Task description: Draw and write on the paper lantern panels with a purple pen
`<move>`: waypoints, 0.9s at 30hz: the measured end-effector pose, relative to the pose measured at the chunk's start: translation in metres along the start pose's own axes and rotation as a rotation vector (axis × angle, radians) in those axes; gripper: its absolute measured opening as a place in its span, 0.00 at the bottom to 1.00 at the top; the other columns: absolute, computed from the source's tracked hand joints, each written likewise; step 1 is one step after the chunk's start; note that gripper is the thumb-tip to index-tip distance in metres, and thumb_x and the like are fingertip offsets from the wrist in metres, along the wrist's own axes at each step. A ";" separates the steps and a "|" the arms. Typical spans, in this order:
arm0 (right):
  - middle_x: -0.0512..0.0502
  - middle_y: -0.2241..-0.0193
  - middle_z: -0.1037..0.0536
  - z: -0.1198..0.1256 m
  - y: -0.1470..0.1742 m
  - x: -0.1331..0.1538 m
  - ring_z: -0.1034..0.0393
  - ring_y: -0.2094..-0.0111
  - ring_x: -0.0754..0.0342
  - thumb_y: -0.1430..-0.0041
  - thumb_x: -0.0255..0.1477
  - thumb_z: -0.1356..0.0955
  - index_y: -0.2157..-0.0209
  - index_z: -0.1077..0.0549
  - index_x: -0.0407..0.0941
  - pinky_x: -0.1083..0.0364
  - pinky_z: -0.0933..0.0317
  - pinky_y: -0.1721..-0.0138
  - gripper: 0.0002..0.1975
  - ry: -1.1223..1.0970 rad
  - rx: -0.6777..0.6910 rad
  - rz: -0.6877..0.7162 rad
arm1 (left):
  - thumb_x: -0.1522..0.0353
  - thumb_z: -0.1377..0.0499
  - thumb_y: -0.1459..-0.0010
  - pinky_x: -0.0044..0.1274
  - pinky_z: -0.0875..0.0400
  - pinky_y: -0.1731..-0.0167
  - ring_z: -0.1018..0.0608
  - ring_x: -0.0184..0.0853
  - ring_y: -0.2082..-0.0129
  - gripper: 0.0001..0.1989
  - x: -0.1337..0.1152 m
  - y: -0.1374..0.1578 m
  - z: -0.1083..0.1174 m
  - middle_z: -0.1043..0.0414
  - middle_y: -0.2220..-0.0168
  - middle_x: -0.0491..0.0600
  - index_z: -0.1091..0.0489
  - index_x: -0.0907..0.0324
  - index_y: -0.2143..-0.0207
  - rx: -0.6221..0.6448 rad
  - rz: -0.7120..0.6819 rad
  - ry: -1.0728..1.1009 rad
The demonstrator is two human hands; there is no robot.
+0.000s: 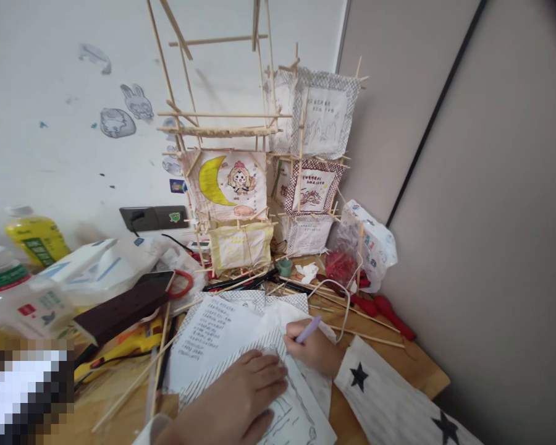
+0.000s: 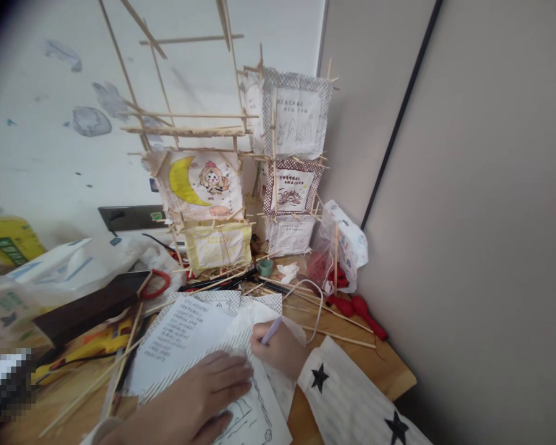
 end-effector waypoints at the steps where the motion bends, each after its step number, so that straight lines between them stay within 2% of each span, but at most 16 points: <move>1: 0.57 0.86 0.49 0.001 0.000 -0.001 0.51 0.81 0.61 0.49 0.23 0.39 0.84 0.51 0.44 0.58 0.59 0.78 0.16 0.013 -0.024 -0.011 | 0.73 0.49 0.44 0.35 0.44 0.44 0.34 0.41 0.46 0.20 0.000 0.000 0.000 0.33 0.48 0.51 0.38 0.58 0.47 -0.005 0.001 0.003; 3: 0.57 0.86 0.49 0.001 0.000 -0.003 0.51 0.81 0.61 0.49 0.24 0.39 0.84 0.52 0.44 0.58 0.59 0.78 0.17 0.017 -0.038 -0.017 | 0.72 0.49 0.44 0.35 0.44 0.44 0.34 0.42 0.46 0.20 -0.001 0.000 0.001 0.33 0.48 0.51 0.38 0.57 0.47 -0.009 0.003 0.009; 8: 0.57 0.86 0.49 -0.004 0.000 0.002 0.52 0.81 0.61 0.50 0.23 0.39 0.84 0.51 0.44 0.58 0.59 0.79 0.16 -0.013 0.036 0.037 | 0.72 0.49 0.44 0.34 0.43 0.45 0.34 0.41 0.47 0.20 -0.001 0.000 0.002 0.33 0.48 0.51 0.38 0.57 0.47 0.012 0.010 -0.011; 13: 0.57 0.86 0.49 0.002 0.000 0.000 0.52 0.81 0.61 0.51 0.22 0.38 0.84 0.52 0.44 0.57 0.61 0.78 0.16 0.095 -0.070 -0.004 | 0.73 0.49 0.43 0.34 0.46 0.43 0.36 0.41 0.45 0.21 0.000 0.000 -0.001 0.35 0.46 0.52 0.39 0.59 0.47 0.026 -0.002 -0.041; 20: 0.57 0.86 0.49 -0.003 0.001 -0.004 0.51 0.81 0.61 0.50 0.23 0.38 0.84 0.52 0.44 0.58 0.59 0.78 0.17 0.050 -0.017 0.015 | 0.74 0.48 0.45 0.35 0.42 0.45 0.33 0.41 0.48 0.20 -0.001 -0.001 -0.001 0.32 0.49 0.52 0.37 0.59 0.49 -0.034 -0.019 -0.025; 24: 0.57 0.85 0.49 0.002 0.000 -0.003 0.52 0.81 0.61 0.50 0.23 0.38 0.84 0.51 0.44 0.58 0.60 0.78 0.16 0.088 -0.087 -0.016 | 0.74 0.48 0.45 0.35 0.44 0.44 0.34 0.42 0.46 0.21 0.000 0.000 -0.002 0.34 0.46 0.52 0.38 0.59 0.47 -0.006 -0.016 -0.043; 27: 0.57 0.85 0.48 0.001 0.001 -0.004 0.51 0.81 0.61 0.49 0.23 0.38 0.84 0.51 0.43 0.58 0.59 0.78 0.16 0.070 -0.071 -0.028 | 0.74 0.48 0.44 0.35 0.43 0.44 0.33 0.41 0.47 0.21 0.000 0.001 0.001 0.34 0.47 0.51 0.38 0.58 0.47 -0.041 -0.024 -0.017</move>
Point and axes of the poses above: each hand's wrist, its own y-axis away from the middle knuckle, its own z-axis out of the back of the hand, x = y × z, the point moved 5 cm from there along -y, towards the middle knuckle
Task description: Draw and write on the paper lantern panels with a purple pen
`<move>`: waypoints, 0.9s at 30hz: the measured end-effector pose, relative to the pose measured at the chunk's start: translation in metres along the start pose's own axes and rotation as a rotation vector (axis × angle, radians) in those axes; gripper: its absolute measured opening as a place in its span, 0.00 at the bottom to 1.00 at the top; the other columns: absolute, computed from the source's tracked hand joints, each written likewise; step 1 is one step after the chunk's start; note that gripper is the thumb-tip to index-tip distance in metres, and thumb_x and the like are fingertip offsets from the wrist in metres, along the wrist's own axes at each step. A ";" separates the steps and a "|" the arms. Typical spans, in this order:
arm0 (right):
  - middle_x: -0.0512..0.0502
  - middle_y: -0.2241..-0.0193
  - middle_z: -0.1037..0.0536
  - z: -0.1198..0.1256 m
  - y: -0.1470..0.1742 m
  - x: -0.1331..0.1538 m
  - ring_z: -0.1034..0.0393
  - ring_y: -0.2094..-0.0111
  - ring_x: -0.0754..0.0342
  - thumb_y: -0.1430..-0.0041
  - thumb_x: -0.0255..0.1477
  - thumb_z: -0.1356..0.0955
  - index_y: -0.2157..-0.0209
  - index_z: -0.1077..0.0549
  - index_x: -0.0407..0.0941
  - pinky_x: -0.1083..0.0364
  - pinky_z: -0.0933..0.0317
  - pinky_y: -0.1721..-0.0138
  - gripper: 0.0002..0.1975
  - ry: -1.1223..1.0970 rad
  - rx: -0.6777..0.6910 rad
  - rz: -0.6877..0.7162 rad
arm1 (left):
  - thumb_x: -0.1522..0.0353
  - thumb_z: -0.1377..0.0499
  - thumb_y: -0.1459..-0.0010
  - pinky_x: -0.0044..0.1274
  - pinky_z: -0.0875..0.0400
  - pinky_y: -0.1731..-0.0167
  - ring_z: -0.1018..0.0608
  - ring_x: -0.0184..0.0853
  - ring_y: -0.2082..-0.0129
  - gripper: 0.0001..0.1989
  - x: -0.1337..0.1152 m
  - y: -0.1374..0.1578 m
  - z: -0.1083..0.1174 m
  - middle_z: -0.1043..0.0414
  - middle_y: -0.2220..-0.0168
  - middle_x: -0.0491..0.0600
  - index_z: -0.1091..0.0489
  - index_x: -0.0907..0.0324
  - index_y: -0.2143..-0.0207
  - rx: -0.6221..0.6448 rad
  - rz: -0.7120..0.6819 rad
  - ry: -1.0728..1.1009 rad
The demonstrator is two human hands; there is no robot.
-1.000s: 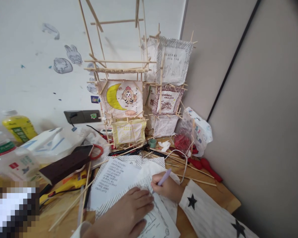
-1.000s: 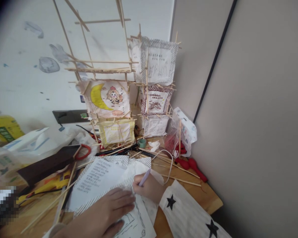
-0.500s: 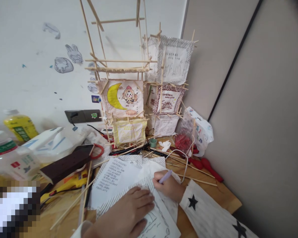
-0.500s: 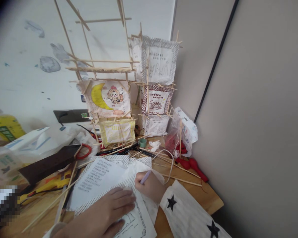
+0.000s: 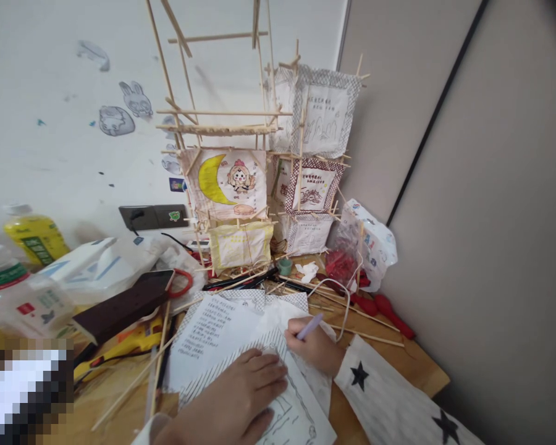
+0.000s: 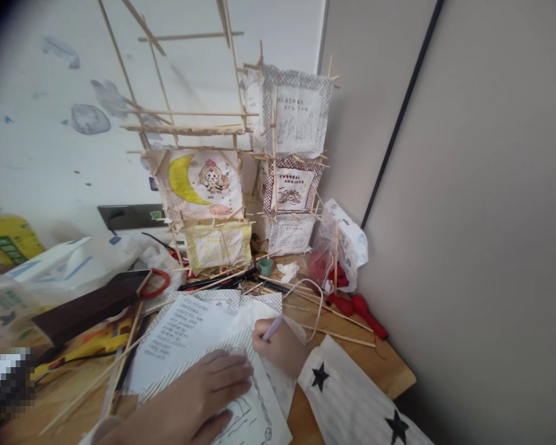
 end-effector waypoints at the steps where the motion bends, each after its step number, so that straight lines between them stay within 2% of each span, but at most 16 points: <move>1: 0.57 0.86 0.48 -0.001 0.000 0.000 0.51 0.81 0.61 0.49 0.23 0.38 0.84 0.51 0.43 0.58 0.59 0.78 0.16 -0.009 0.015 0.007 | 0.74 0.48 0.44 0.35 0.43 0.44 0.33 0.41 0.47 0.21 0.000 0.000 0.001 0.33 0.47 0.51 0.38 0.57 0.47 -0.011 0.001 0.006; 4: 0.57 0.86 0.48 -0.002 0.000 -0.001 0.51 0.81 0.61 0.50 0.23 0.38 0.84 0.51 0.43 0.58 0.60 0.78 0.16 0.000 0.015 0.015 | 0.73 0.48 0.44 0.35 0.44 0.44 0.33 0.41 0.46 0.21 0.001 0.001 -0.001 0.33 0.47 0.51 0.38 0.57 0.47 0.007 0.009 -0.002; 7: 0.56 0.85 0.47 0.000 -0.001 -0.004 0.50 0.80 0.61 0.49 0.23 0.38 0.84 0.51 0.44 0.58 0.58 0.77 0.16 0.006 -0.045 -0.012 | 0.73 0.48 0.43 0.34 0.45 0.44 0.35 0.40 0.45 0.21 0.002 0.002 -0.004 0.35 0.45 0.51 0.39 0.58 0.47 0.032 0.010 -0.036; 12: 0.56 0.84 0.41 0.006 -0.001 -0.014 0.45 0.79 0.59 0.45 0.27 0.38 0.81 0.43 0.45 0.59 0.52 0.76 0.13 -0.172 -0.170 -0.114 | 0.73 0.48 0.44 0.36 0.43 0.45 0.34 0.42 0.46 0.21 0.007 0.002 -0.006 0.34 0.47 0.51 0.38 0.58 0.47 0.002 0.045 -0.096; 16: 0.55 0.82 0.37 0.001 0.000 -0.015 0.42 0.79 0.59 0.45 0.30 0.36 0.78 0.39 0.45 0.60 0.50 0.77 0.09 -0.299 -0.079 -0.148 | 0.75 0.49 0.44 0.37 0.43 0.45 0.35 0.43 0.45 0.23 0.009 0.004 -0.006 0.36 0.45 0.50 0.40 0.57 0.46 0.012 0.056 -0.112; 22: 0.57 0.85 0.47 -0.001 0.000 -0.001 0.49 0.81 0.60 0.47 0.26 0.37 0.84 0.47 0.44 0.60 0.55 0.78 0.16 -0.196 0.041 -0.053 | 0.77 0.49 0.46 0.36 0.44 0.44 0.36 0.42 0.44 0.25 0.007 0.005 -0.004 0.37 0.44 0.48 0.41 0.55 0.45 -0.004 0.030 -0.068; 27: 0.57 0.86 0.46 -0.002 -0.001 0.000 0.49 0.81 0.61 0.48 0.24 0.37 0.84 0.47 0.44 0.60 0.55 0.78 0.15 -0.172 0.067 -0.017 | 0.77 0.48 0.46 0.36 0.44 0.44 0.35 0.42 0.45 0.26 0.008 0.004 -0.004 0.37 0.44 0.48 0.41 0.55 0.44 -0.014 0.033 -0.060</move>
Point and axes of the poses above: each hand's wrist, its own y-axis away from the middle knuckle, its own z-axis out of the back of the hand, x = y × z, the point moved 5 cm from there along -y, towards the middle knuckle
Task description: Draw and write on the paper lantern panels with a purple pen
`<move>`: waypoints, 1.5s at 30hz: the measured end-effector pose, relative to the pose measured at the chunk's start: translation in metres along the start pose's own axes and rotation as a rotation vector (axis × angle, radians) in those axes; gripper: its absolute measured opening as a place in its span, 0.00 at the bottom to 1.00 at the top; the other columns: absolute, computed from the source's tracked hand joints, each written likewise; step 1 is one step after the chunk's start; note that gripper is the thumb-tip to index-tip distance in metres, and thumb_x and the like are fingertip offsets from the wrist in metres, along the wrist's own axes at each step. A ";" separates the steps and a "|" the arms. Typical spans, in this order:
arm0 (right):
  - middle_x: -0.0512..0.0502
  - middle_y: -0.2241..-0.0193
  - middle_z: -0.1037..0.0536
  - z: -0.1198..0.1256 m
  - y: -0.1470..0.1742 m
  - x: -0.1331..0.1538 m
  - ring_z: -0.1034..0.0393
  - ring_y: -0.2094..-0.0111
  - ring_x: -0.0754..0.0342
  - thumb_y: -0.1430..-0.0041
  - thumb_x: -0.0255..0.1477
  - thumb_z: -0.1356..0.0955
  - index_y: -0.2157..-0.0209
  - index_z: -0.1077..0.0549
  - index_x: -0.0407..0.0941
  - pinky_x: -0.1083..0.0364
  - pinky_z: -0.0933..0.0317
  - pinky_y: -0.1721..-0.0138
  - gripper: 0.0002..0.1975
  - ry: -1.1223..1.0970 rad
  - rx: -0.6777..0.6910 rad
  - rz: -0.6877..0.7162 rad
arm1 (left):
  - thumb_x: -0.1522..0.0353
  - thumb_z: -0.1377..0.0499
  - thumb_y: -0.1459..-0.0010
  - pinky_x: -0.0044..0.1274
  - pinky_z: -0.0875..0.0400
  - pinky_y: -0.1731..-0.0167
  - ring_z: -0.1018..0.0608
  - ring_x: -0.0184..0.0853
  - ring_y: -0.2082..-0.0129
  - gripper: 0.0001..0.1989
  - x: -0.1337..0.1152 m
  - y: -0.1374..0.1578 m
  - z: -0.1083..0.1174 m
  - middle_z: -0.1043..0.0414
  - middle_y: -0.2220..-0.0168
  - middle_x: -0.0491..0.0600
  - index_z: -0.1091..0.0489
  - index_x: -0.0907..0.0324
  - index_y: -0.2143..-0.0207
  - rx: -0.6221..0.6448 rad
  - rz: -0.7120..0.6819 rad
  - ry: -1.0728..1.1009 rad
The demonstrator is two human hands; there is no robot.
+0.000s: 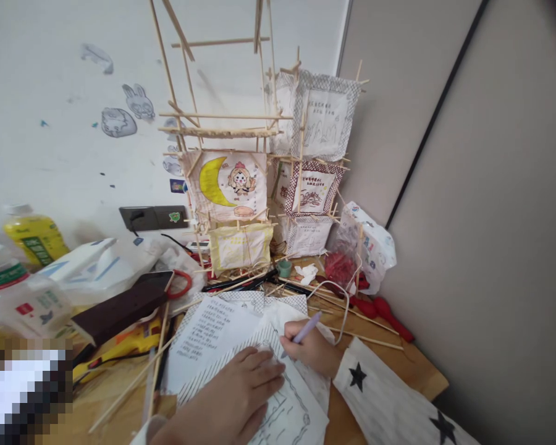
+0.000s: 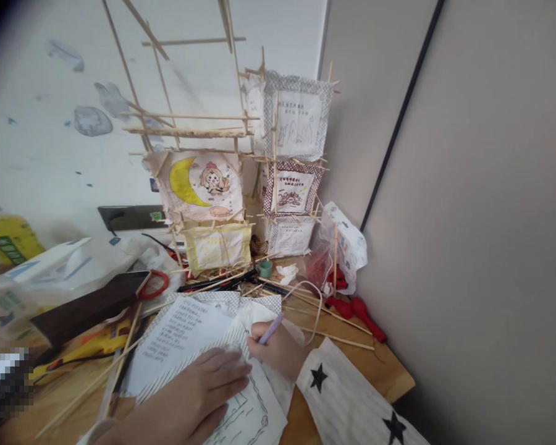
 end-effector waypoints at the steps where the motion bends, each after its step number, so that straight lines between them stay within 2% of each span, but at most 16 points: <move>1: 0.57 0.86 0.46 -0.001 0.000 -0.001 0.49 0.81 0.61 0.48 0.24 0.37 0.84 0.46 0.44 0.60 0.55 0.78 0.15 -0.005 0.009 0.006 | 0.77 0.48 0.46 0.37 0.43 0.44 0.35 0.42 0.45 0.26 0.000 0.000 0.000 0.37 0.44 0.48 0.41 0.55 0.44 0.004 0.003 -0.003; 7: 0.57 0.86 0.44 -0.004 0.001 0.000 0.48 0.81 0.61 0.48 0.25 0.37 0.84 0.45 0.44 0.60 0.55 0.79 0.14 -0.007 0.060 0.034 | 0.76 0.50 0.45 0.37 0.45 0.44 0.37 0.42 0.44 0.25 -0.001 -0.001 -0.002 0.40 0.42 0.48 0.41 0.56 0.44 0.068 0.011 -0.031; 12: 0.57 0.85 0.48 0.001 0.000 0.001 0.51 0.80 0.61 0.48 0.26 0.38 0.84 0.50 0.44 0.59 0.57 0.78 0.17 0.071 -0.033 0.014 | 0.76 0.49 0.45 0.37 0.44 0.44 0.36 0.43 0.44 0.26 -0.001 0.000 0.000 0.39 0.43 0.48 0.41 0.55 0.44 0.035 0.008 0.001; 18: 0.57 0.85 0.47 -0.001 0.001 0.004 0.50 0.80 0.61 0.47 0.25 0.38 0.84 0.49 0.44 0.59 0.57 0.78 0.16 0.045 0.030 0.021 | 0.77 0.49 0.46 0.36 0.45 0.43 0.36 0.42 0.44 0.25 -0.001 -0.001 0.000 0.38 0.43 0.48 0.40 0.56 0.45 0.019 0.005 0.002; 22: 0.57 0.84 0.49 0.003 0.001 0.002 0.51 0.80 0.61 0.47 0.25 0.38 0.84 0.51 0.44 0.58 0.58 0.77 0.17 0.107 -0.070 0.010 | 0.77 0.49 0.45 0.35 0.45 0.43 0.37 0.42 0.43 0.25 -0.001 -0.001 -0.001 0.37 0.43 0.48 0.41 0.56 0.44 0.059 0.014 -0.019; 27: 0.57 0.85 0.49 -0.001 0.000 0.002 0.51 0.80 0.61 0.47 0.25 0.38 0.84 0.51 0.44 0.59 0.58 0.77 0.17 0.057 -0.006 0.028 | 0.76 0.49 0.45 0.36 0.45 0.43 0.37 0.42 0.44 0.24 0.000 0.000 0.000 0.38 0.43 0.48 0.40 0.57 0.45 0.053 0.013 -0.018; 32: 0.57 0.84 0.48 0.004 0.000 0.001 0.51 0.79 0.60 0.47 0.25 0.38 0.83 0.51 0.44 0.58 0.58 0.76 0.17 0.112 -0.100 -0.014 | 0.76 0.49 0.44 0.35 0.46 0.43 0.37 0.41 0.43 0.24 0.000 0.001 -0.001 0.39 0.42 0.47 0.41 0.56 0.44 0.053 0.014 -0.030; 37: 0.57 0.84 0.49 0.003 -0.001 0.004 0.51 0.80 0.61 0.47 0.24 0.38 0.84 0.51 0.44 0.58 0.59 0.77 0.17 0.094 -0.051 0.002 | 0.75 0.50 0.44 0.37 0.46 0.43 0.38 0.42 0.43 0.25 0.000 0.000 -0.002 0.39 0.42 0.47 0.42 0.56 0.43 0.071 0.015 -0.026; 42: 0.56 0.84 0.48 0.006 -0.001 0.001 0.50 0.79 0.60 0.47 0.25 0.38 0.83 0.51 0.44 0.58 0.57 0.77 0.17 0.081 -0.116 -0.022 | 0.76 0.49 0.45 0.36 0.44 0.44 0.36 0.42 0.44 0.25 0.000 0.000 0.000 0.38 0.43 0.48 0.40 0.56 0.44 0.030 0.008 -0.027; 45: 0.57 0.84 0.48 0.004 0.000 -0.001 0.50 0.80 0.60 0.47 0.25 0.39 0.83 0.51 0.44 0.59 0.56 0.77 0.16 0.025 -0.077 -0.051 | 0.77 0.49 0.45 0.36 0.45 0.44 0.37 0.43 0.44 0.25 0.000 0.000 -0.002 0.38 0.43 0.49 0.40 0.57 0.44 0.028 0.006 -0.036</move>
Point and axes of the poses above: each hand's wrist, its own y-axis away from the middle knuckle, its own z-axis out of the back of the hand, x = y × z, the point moved 5 cm from there along -y, towards the middle knuckle
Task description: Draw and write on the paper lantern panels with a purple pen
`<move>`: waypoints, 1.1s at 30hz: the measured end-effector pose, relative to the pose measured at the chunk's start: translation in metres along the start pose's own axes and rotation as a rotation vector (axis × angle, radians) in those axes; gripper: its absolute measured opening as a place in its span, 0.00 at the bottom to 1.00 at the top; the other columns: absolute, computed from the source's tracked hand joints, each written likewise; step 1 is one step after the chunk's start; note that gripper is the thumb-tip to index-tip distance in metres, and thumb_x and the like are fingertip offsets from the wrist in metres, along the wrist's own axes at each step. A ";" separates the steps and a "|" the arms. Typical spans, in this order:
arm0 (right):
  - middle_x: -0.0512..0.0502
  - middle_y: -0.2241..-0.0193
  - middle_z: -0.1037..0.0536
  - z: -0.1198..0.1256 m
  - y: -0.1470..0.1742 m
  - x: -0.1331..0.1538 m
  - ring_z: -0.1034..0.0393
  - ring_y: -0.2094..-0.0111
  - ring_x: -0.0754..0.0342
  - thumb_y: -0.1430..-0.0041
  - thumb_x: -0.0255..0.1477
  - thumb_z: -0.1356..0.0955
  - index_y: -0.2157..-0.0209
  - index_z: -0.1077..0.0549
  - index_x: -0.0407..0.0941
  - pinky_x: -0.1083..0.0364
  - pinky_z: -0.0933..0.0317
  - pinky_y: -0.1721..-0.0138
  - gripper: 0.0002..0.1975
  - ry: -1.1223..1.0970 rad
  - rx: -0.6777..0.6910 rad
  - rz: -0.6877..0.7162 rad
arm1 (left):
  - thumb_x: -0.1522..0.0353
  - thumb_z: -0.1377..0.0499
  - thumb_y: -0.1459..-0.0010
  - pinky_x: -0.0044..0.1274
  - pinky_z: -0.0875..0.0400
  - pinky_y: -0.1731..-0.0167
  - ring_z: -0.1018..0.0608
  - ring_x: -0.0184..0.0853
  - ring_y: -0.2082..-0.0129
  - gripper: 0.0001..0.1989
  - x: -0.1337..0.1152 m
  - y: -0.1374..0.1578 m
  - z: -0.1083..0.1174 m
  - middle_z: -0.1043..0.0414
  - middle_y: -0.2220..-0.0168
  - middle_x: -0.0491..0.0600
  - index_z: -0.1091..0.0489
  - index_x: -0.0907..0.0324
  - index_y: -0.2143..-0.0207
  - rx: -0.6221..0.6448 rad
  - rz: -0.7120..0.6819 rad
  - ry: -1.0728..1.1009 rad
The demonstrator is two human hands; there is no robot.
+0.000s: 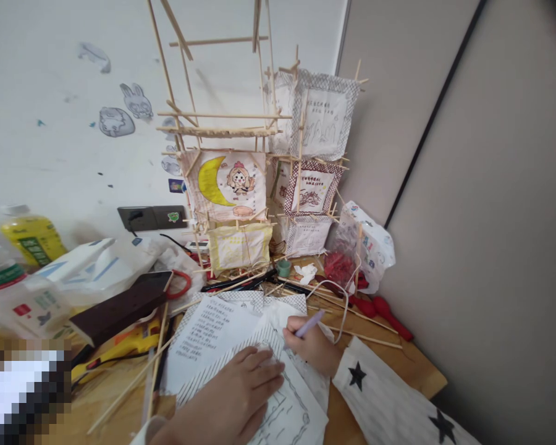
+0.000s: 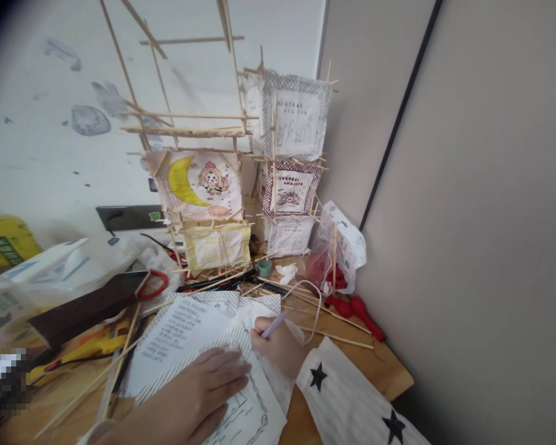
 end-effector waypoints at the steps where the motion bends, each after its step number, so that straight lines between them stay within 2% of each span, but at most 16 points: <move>1: 0.57 0.85 0.49 -0.001 0.001 0.000 0.51 0.80 0.60 0.47 0.24 0.39 0.83 0.51 0.44 0.59 0.56 0.78 0.16 -0.014 0.024 -0.007 | 0.77 0.49 0.46 0.36 0.45 0.43 0.37 0.42 0.44 0.25 0.000 0.000 0.000 0.38 0.43 0.49 0.41 0.57 0.44 0.002 -0.004 0.003; 6: 0.57 0.85 0.50 -0.003 0.002 0.003 0.51 0.81 0.61 0.50 0.23 0.39 0.84 0.50 0.44 0.59 0.57 0.79 0.15 -0.030 0.073 0.021 | 0.77 0.50 0.44 0.34 0.45 0.43 0.36 0.40 0.44 0.28 -0.004 -0.003 0.003 0.39 0.42 0.49 0.44 0.56 0.41 -0.004 -0.040 0.063; 13: 0.57 0.86 0.49 -0.008 0.002 0.005 0.51 0.81 0.61 0.51 0.23 0.38 0.85 0.50 0.44 0.59 0.58 0.80 0.16 -0.013 0.126 0.076 | 0.76 0.49 0.43 0.34 0.45 0.43 0.34 0.40 0.45 0.26 -0.006 -0.002 0.006 0.37 0.43 0.48 0.44 0.54 0.42 -0.020 -0.046 0.103; 19: 0.57 0.86 0.50 -0.001 0.001 0.007 0.53 0.81 0.61 0.50 0.23 0.39 0.84 0.52 0.44 0.58 0.59 0.79 0.16 0.035 0.030 0.045 | 0.77 0.51 0.43 0.33 0.46 0.43 0.35 0.38 0.45 0.25 -0.006 -0.002 0.004 0.38 0.43 0.47 0.42 0.54 0.43 0.014 -0.033 0.072; 24: 0.57 0.86 0.49 -0.004 0.001 0.006 0.52 0.81 0.61 0.51 0.23 0.39 0.84 0.51 0.44 0.59 0.59 0.79 0.15 0.014 0.097 0.057 | 0.76 0.50 0.43 0.33 0.46 0.42 0.35 0.38 0.44 0.25 -0.005 -0.002 0.004 0.38 0.43 0.47 0.42 0.55 0.43 0.010 -0.035 0.078; 30: 0.57 0.85 0.50 0.000 0.000 0.006 0.52 0.81 0.60 0.50 0.23 0.39 0.84 0.53 0.45 0.58 0.59 0.78 0.17 0.052 -0.007 0.042 | 0.77 0.50 0.43 0.33 0.46 0.43 0.35 0.38 0.45 0.26 -0.005 -0.003 0.006 0.38 0.43 0.47 0.43 0.54 0.43 0.007 -0.041 0.084; 33: 0.57 0.85 0.50 -0.002 0.001 0.004 0.51 0.80 0.60 0.50 0.24 0.39 0.84 0.52 0.44 0.59 0.58 0.78 0.16 0.038 0.041 0.036 | 0.76 0.50 0.43 0.33 0.47 0.42 0.35 0.38 0.44 0.25 -0.005 -0.003 0.005 0.38 0.43 0.48 0.43 0.55 0.43 0.023 -0.035 0.076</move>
Point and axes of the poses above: each hand's wrist, its own y-axis away from the middle knuckle, its own z-axis out of the back of the hand, x = y × z, the point moved 5 cm from there along -y, towards the middle knuckle
